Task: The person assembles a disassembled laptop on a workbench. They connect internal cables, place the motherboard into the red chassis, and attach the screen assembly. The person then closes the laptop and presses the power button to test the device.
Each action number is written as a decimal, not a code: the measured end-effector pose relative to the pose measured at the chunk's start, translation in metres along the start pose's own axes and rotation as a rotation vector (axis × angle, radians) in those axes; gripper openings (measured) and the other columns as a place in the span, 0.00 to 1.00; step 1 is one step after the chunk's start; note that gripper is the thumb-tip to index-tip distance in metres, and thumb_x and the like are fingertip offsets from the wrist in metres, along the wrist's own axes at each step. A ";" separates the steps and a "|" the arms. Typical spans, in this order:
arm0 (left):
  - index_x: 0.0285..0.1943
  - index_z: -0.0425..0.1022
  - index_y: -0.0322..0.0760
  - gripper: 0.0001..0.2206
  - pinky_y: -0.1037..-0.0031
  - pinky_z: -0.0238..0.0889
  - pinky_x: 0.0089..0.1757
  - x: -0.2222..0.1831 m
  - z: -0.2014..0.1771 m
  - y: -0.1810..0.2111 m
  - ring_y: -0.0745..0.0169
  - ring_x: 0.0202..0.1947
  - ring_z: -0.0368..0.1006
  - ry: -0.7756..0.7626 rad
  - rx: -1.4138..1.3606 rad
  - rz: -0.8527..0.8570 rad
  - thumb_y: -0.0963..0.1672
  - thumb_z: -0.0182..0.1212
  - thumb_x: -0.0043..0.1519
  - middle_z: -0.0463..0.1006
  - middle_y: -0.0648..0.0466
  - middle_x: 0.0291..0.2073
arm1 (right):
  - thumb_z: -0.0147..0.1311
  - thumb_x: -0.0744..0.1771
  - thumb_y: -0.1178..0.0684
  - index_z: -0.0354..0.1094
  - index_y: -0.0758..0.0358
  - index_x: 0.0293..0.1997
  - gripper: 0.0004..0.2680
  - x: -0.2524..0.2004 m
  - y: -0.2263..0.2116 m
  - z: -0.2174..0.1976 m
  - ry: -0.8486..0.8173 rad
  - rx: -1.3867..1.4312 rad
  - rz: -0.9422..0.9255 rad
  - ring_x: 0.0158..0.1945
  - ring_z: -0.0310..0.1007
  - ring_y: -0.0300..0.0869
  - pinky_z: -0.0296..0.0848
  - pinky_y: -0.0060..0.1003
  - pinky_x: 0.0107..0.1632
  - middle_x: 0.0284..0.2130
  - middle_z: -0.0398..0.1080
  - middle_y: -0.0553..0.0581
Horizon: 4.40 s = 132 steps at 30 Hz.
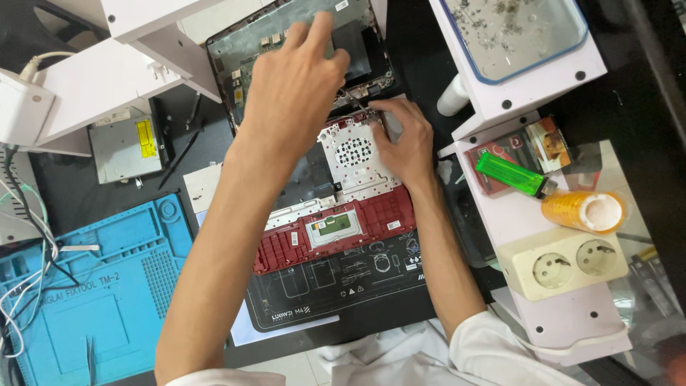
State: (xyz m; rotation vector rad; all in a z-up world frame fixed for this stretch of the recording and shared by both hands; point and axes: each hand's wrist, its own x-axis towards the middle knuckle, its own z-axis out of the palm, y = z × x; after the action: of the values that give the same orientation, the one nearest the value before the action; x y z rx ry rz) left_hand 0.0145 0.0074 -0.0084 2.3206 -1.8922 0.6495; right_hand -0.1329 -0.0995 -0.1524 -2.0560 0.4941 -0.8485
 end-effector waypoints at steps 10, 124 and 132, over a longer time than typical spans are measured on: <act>0.41 0.79 0.36 0.07 0.62 0.70 0.38 -0.044 -0.012 -0.021 0.53 0.45 0.73 -0.061 -0.244 -0.198 0.45 0.66 0.66 0.72 0.52 0.41 | 0.64 0.65 0.61 0.75 0.66 0.42 0.05 -0.001 0.003 0.004 -0.012 -0.012 -0.054 0.48 0.76 0.51 0.74 0.41 0.52 0.43 0.76 0.58; 0.39 0.80 0.35 0.09 0.69 0.72 0.33 -0.160 -0.067 -0.090 0.53 0.44 0.75 -0.344 0.227 -0.264 0.37 0.66 0.49 0.74 0.51 0.46 | 0.59 0.65 0.61 0.77 0.59 0.54 0.13 -0.018 -0.081 0.135 -0.612 -0.090 -0.455 0.64 0.64 0.53 0.63 0.50 0.62 0.58 0.70 0.57; 0.36 0.80 0.34 0.07 0.69 0.72 0.32 -0.158 -0.067 -0.084 0.54 0.44 0.75 -0.322 0.224 -0.256 0.38 0.66 0.49 0.73 0.51 0.46 | 0.58 0.64 0.62 0.76 0.58 0.55 0.14 -0.019 -0.084 0.136 -0.605 -0.097 -0.465 0.64 0.63 0.54 0.63 0.51 0.62 0.58 0.69 0.57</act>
State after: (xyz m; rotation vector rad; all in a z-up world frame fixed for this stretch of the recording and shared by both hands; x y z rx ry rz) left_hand 0.0520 0.1940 0.0114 2.8997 -1.6570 0.5066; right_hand -0.0451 0.0350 -0.1482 -2.4170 -0.2897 -0.4109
